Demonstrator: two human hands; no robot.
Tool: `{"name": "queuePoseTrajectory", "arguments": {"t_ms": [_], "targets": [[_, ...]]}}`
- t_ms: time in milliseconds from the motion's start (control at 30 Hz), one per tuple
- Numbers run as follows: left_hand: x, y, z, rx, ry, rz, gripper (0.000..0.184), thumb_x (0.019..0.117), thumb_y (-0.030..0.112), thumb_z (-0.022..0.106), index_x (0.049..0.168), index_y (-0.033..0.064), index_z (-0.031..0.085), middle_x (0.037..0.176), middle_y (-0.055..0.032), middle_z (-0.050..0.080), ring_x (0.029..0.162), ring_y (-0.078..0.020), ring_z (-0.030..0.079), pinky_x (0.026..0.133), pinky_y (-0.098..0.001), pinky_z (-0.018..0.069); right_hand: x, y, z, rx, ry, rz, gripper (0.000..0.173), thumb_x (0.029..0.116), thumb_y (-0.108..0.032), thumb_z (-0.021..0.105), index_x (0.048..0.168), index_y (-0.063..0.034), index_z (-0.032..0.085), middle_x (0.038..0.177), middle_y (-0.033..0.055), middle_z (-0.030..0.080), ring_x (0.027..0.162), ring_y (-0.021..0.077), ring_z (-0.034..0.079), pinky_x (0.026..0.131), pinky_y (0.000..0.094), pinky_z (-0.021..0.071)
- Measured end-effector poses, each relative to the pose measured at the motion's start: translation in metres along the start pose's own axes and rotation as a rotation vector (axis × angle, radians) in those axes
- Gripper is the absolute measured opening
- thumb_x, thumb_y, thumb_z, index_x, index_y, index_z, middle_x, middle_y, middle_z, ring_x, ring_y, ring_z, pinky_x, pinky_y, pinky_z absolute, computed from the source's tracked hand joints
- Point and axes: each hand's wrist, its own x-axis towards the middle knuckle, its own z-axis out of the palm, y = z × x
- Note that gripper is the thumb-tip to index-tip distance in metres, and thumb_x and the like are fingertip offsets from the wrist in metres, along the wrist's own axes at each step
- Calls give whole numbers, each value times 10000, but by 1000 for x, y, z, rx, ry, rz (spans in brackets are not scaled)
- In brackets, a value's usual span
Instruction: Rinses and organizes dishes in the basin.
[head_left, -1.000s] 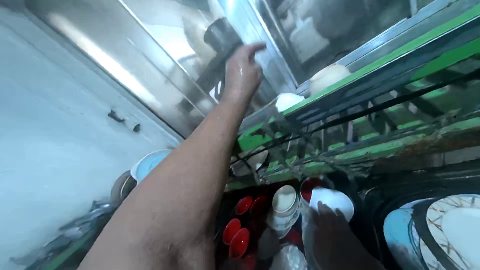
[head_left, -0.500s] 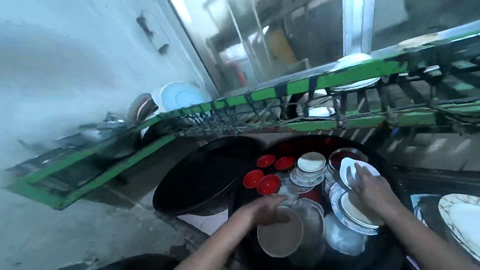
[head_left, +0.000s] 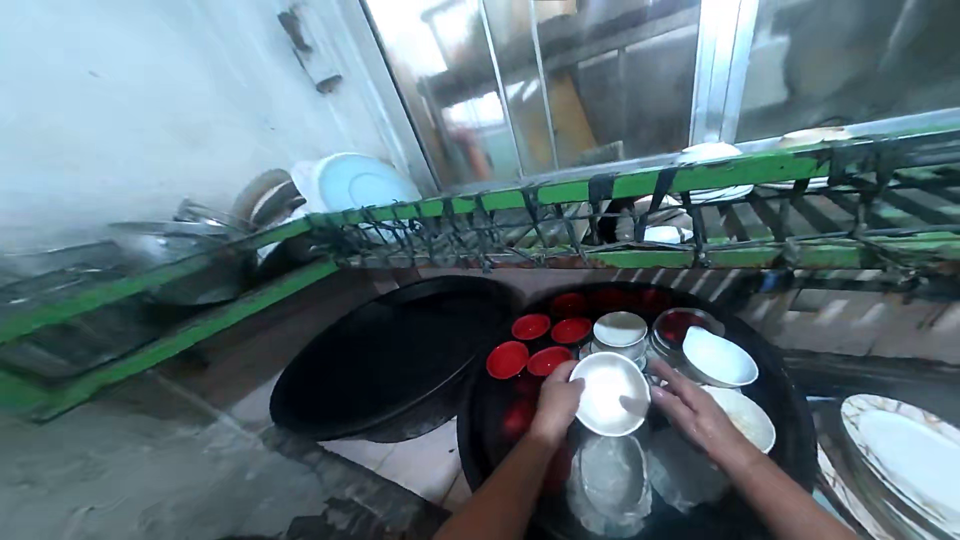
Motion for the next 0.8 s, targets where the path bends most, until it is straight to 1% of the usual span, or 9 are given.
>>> {"name": "queuePoseTrajectory", "arguments": {"t_ms": [67, 100, 167, 233, 300, 367, 500, 700, 800], "targets": [[0, 10, 20, -84, -37, 63, 346, 1023, 69, 568, 1367, 57, 601, 1299, -170, 643, 1139, -262, 652, 969, -468, 541, 7, -6, 3, 261, 26, 213, 743, 1016, -308, 600, 1625, -108, 225, 1482, 217, 508, 1185, 329, 636, 959, 503, 549], [-1, 14, 27, -129, -64, 89, 342, 1021, 67, 574, 1362, 63, 604, 1298, -157, 643, 1129, -248, 655, 960, -453, 547, 11, -9, 2, 370, 89, 333, 755, 1013, -247, 637, 1627, -138, 211, 1444, 227, 527, 1113, 339, 655, 882, 504, 570], [-2, 20, 35, -212, -200, 122, 425, 1009, 42, 580, 1431, 82, 544, 1340, -142, 627, 1159, -229, 644, 975, -428, 542, 15, -13, -4, 437, 192, 500, 654, 1002, -113, 632, 1580, -119, 327, 1365, 251, 570, 1106, 351, 651, 902, 515, 556], [-2, 19, 30, -180, -395, 90, 614, 987, -4, 543, 1563, 119, 370, 1455, -131, 548, 1232, -218, 593, 1011, -405, 510, 15, -12, -7, 309, 257, 544, 564, 979, -10, 596, 1514, -51, 424, 1305, 283, 595, 1131, 380, 632, 950, 547, 518], [2, 12, 23, 86, -495, 35, 571, 1025, 49, 534, 1564, 47, 345, 1445, -168, 555, 1256, -248, 587, 1030, -413, 494, 12, -11, -10, 176, 327, 469, 575, 981, 10, 566, 1531, -75, 422, 1356, 286, 578, 1198, 419, 604, 996, 603, 482], [3, 8, 18, 492, -649, 19, 477, 1022, 13, 488, 1496, -15, 446, 1485, -211, 512, 1358, -305, 516, 1127, -464, 416, 10, -10, -12, 85, 433, 297, 598, 992, 55, 523, 1558, -94, 400, 1493, 226, 504, 1321, 393, 540, 1075, 589, 431], [-9, 1, 34, 1081, -831, -36, 514, 1021, 79, 537, 1500, -58, 413, 1469, -310, 486, 1375, -448, 471, 1125, -599, 374, 11, -3, -7, -156, 456, -69, 679, 888, 176, 557, 1530, 34, 392, 1571, 259, 395, 1434, 384, 435, 1171, 526, 378], [-22, -22, 29, 1058, -713, 42, 508, 1078, 198, 484, 1546, 17, 406, 1623, -194, 355, 1519, -368, 299, 1234, -531, 235, 13, -6, 6, -233, 334, -191, 668, 855, 154, 618, 1485, -41, 511, 1568, 200, 437, 1429, 345, 462, 1145, 504, 423], [-9, -28, 29, 1089, -653, 155, 413, 1055, 117, 488, 1453, 14, 530, 1527, -205, 482, 1451, -378, 409, 1192, -549, 314, 16, -6, 0, -180, 387, -136, 688, 856, 186, 570, 1505, -24, 475, 1565, 214, 432, 1443, 353, 438, 1157, 498, 404]]}}
